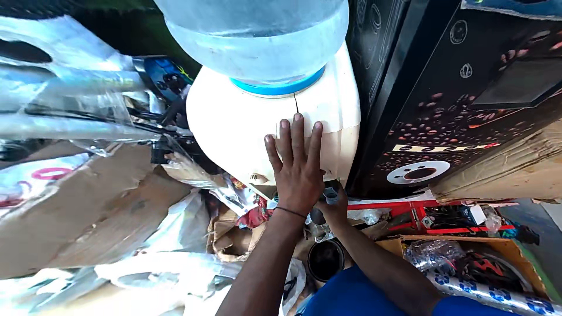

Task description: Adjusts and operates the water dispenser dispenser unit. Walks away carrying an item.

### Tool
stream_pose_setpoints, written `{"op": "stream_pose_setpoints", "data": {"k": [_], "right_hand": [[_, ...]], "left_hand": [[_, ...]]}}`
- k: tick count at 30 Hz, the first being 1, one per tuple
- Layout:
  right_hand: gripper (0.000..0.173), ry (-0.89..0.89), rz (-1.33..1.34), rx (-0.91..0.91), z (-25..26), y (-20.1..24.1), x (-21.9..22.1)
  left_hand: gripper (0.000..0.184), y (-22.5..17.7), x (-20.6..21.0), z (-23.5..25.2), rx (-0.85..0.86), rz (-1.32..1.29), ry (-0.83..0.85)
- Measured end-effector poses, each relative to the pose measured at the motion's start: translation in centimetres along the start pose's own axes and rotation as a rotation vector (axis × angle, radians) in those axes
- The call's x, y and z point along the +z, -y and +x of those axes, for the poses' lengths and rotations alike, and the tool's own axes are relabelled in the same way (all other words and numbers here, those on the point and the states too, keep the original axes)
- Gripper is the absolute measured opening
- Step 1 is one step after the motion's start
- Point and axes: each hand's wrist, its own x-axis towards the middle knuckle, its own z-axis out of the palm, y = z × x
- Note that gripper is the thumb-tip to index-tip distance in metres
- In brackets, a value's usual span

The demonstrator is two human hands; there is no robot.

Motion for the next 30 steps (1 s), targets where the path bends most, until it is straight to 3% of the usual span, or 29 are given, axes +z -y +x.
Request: {"op": "stream_pose_setpoints", "data": {"k": [15,30], "right_hand": [[0.072,0.013,0.015,-0.028,0.5,-1.3,-0.1],[0.079,-0.036,0.003,-0.043,0.9,-1.4,0.3]], "left_hand": [[0.12,-0.2,0.1,0.1,-0.011,-0.009,-0.003],[0.119,0.0,-0.1,0.1,0.007,-0.044,0.007]]}}
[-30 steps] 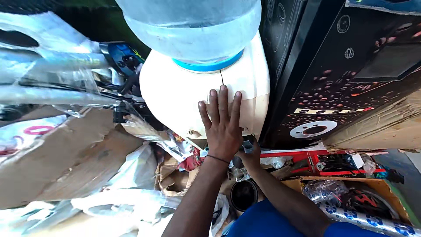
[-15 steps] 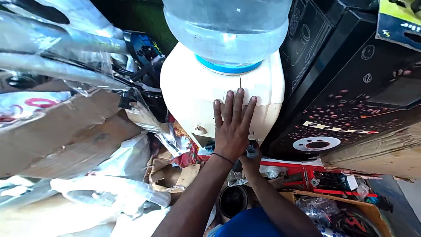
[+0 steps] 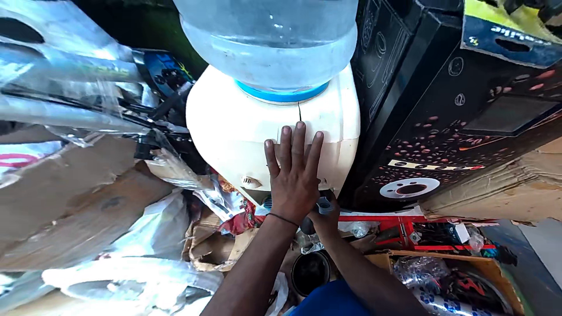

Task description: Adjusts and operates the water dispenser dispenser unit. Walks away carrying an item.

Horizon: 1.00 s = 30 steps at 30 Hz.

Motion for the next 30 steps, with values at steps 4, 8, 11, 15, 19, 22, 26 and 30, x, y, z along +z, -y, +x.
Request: {"op": "stream_pose_setpoints", "data": {"k": [4,8,11,15,19,22,26,30], "right_hand": [[0.079,-0.01,-0.004,-0.01,0.0,-0.06,0.07],[0.074,-0.001,-0.013,-0.03,-0.1,0.15,0.02],[0.075,0.014,-0.008,0.011,-0.52,0.44,-0.04],[0.076,0.003,-0.003,-0.003,-0.37,0.22,0.05],[0.077,-0.013,0.015,-0.023,-0.01,0.17,0.24],[0.077,0.013,0.04,-0.053,-0.05,0.05,0.3],[0.078,0.012,0.05,-0.052,0.08,-0.01,0.2],[0.075,0.004,0.049,-0.063,-0.01,0.0,0.33]], "left_hand": [[0.121,0.01,0.0,-0.03,-0.003,0.002,0.004],[0.121,0.02,0.01,-0.04,0.001,0.003,0.007],[0.12,-0.02,0.08,-0.2,-0.014,0.018,0.008],[0.119,0.0,0.22,-0.14,-0.012,0.033,-0.024],[0.121,-0.06,0.05,-0.08,-0.013,0.033,-0.01],[0.122,0.03,-0.03,-0.02,-0.013,0.024,0.001],[0.12,-0.01,-0.2,0.15,-0.008,0.041,0.013],[0.122,-0.04,-0.25,0.07,-0.009,0.055,0.013]]}}
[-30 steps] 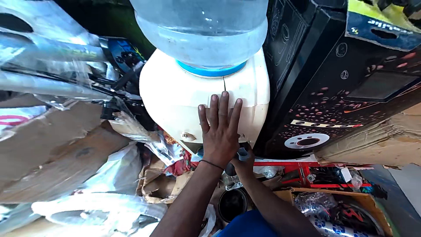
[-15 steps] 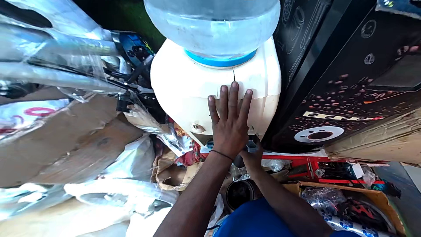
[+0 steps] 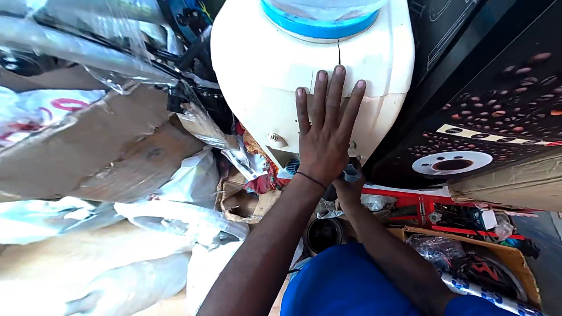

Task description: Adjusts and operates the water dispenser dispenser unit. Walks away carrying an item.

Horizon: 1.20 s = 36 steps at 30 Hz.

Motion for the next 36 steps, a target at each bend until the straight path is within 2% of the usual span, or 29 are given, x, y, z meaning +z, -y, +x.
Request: {"op": "stream_pose_setpoints", "data": {"k": [6,18,22,30,36], "right_hand": [[0.077,-0.007,0.036,-0.007,0.4,-0.4,-0.2],[0.079,-0.017,-0.074,0.01,0.0,0.6,-0.3],[0.078,-0.013,-0.071,0.021,0.0,0.5,-0.3],[0.08,0.025,-0.089,0.064,-0.6,1.1,-0.7],[0.078,0.009,-0.053,0.025,0.0,0.4,-0.5]], "left_hand": [[0.122,0.0,0.3,0.2,0.013,-0.013,-0.034],[0.12,0.0,0.3,0.1,0.015,-0.029,-0.041],[0.123,-0.2,-0.8,-0.2,0.023,-0.036,0.043],[0.124,0.0,0.1,0.0,0.003,-0.017,-0.018],[0.118,0.1,0.4,0.0,0.011,-0.033,-0.044]]}}
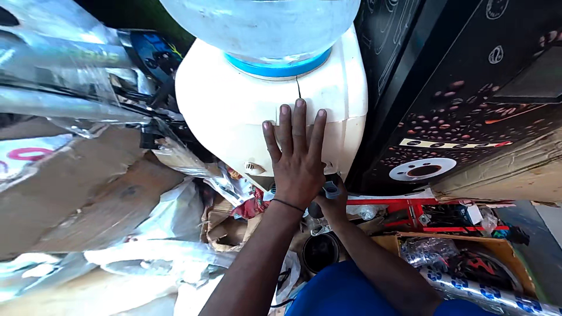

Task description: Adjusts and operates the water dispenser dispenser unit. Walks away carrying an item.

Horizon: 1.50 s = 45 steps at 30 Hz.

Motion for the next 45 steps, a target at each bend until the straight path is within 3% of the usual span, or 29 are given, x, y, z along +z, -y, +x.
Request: {"op": "stream_pose_setpoints", "data": {"k": [45], "right_hand": [[0.077,-0.009,-0.022,-0.015,0.1,0.0,0.0]], "left_hand": [[0.121,-0.1,0.0,0.0,-0.011,0.025,0.008]]}}
